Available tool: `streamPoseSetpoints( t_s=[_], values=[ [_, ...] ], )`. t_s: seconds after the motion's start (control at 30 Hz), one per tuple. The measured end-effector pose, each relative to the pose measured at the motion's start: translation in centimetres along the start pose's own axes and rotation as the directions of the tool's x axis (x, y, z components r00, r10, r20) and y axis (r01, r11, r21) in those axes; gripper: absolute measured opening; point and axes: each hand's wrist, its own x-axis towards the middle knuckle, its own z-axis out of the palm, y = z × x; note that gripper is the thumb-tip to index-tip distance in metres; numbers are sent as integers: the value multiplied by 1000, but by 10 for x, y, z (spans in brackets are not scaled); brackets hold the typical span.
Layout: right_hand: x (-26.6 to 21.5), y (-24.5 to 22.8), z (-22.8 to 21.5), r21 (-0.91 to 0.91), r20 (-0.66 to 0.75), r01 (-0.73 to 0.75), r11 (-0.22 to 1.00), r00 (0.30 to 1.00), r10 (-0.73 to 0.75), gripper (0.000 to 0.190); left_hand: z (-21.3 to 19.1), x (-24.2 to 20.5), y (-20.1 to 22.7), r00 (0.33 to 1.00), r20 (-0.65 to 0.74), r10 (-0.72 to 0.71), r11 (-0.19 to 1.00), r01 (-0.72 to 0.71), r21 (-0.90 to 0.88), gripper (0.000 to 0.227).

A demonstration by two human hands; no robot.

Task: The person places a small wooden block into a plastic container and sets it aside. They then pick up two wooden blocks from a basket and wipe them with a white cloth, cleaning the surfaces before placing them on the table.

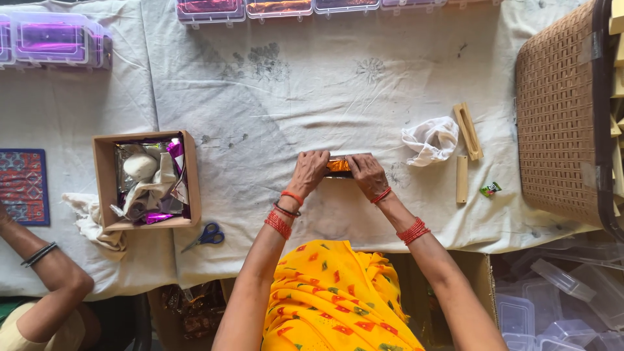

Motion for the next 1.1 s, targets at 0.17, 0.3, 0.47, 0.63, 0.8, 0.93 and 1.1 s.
streamPoseSetpoints(
  t_s=[0.17,0.3,0.47,0.63,0.8,0.93,1.1],
  values=[
    [-6,4,8,-21,-8,25,999,1000,-26,43,12,2,-5,999,23,-30,999,30,-20,27],
    [-13,-4,-1,-5,-18,54,999,998,-54,43,16,-9,-1,996,-81,42,998,-38,55,25],
    [-22,-3,-3,94,26,41,995,999,-43,39,17,-17,3,997,-51,60,996,-56,73,29],
    [-3,4,-10,195,52,-50,980,998,41,42,19,-15,3,998,14,55,993,-56,108,36],
    [-9,13,7,309,269,-209,928,955,125,45,26,-14,3,999,36,-5,990,0,139,42],
    [-8,16,4,305,284,-199,931,953,110,43,-18,-1,8,988,153,-12,990,33,-140,79],
    [-11,12,2,293,215,-133,947,974,70,44,41,-9,-27,989,100,-108,945,133,-298,47]
  ],
)
